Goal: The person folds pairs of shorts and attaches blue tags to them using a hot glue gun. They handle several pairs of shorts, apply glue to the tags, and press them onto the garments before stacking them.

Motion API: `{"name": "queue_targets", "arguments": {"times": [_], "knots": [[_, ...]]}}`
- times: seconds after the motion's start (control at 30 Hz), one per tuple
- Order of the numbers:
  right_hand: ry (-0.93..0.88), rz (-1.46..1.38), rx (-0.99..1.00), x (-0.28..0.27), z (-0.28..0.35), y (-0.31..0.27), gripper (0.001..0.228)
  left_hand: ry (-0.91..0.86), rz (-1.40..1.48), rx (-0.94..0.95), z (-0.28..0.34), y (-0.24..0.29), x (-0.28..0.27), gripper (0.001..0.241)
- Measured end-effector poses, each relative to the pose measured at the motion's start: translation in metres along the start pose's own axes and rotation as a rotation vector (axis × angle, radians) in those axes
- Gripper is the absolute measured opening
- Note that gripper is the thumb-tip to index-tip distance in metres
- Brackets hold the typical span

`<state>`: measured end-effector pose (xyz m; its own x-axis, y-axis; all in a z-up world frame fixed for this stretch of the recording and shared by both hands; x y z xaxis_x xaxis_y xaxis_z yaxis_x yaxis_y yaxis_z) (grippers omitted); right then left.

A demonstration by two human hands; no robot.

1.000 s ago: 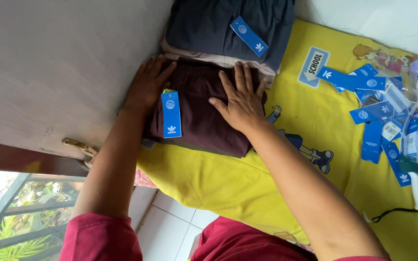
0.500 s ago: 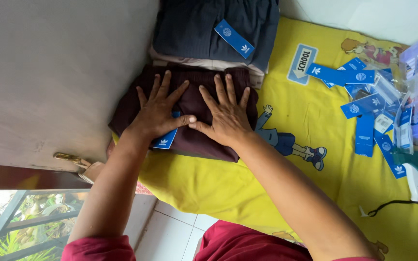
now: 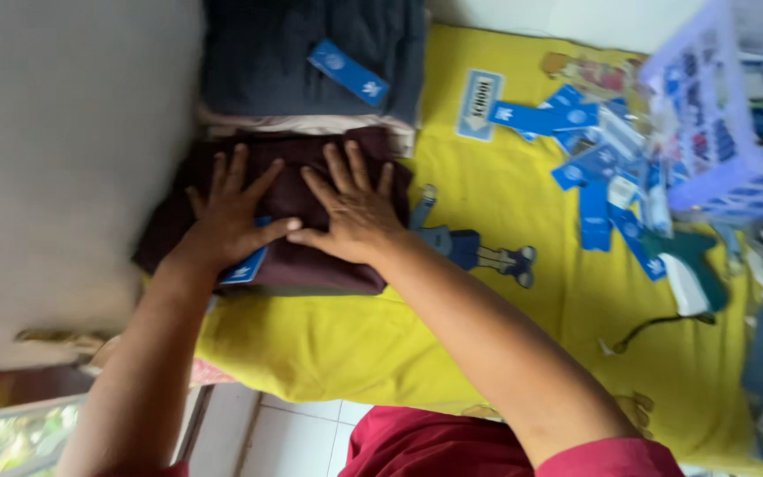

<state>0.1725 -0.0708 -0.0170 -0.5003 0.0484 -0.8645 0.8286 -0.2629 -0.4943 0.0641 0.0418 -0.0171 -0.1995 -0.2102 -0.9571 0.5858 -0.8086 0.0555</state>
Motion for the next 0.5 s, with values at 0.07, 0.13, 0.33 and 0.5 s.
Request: {"name": "queue_targets", "arguments": {"times": [0.07, 0.13, 0.33, 0.5], "knots": [[-0.006, -0.024, 0.017, -0.003, 0.001, 0.004, 0.096, 0.021, 0.002, 0.024, -0.006, 0.0, 0.004, 0.096], [-0.009, -0.047, 0.025, 0.0, 0.004, 0.006, 0.096, 0.046, 0.004, 0.042, -0.003, 0.0, 0.009, 0.095], [-0.054, -0.106, -0.011, -0.004, 0.017, 0.0, 0.107, 0.08, -0.015, 0.011, -0.004, -0.003, 0.009, 0.098], [-0.065, -0.043, -0.017, -0.002, 0.029, -0.006, 0.112, 0.074, -0.031, 0.025, -0.008, -0.006, 0.012, 0.104]]}}
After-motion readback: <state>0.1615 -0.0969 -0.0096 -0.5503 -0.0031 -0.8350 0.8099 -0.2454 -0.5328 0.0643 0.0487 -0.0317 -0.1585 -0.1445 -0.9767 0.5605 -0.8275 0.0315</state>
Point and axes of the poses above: each hand's wrist, its own z-axis away from the middle knuckle, its own x-axis out of the palm, y = z × x, the point moved 8 cm from there along -z, towards the middle knuckle, and after that the axes turned 10 degrees about -z, right-handed, at the moved point
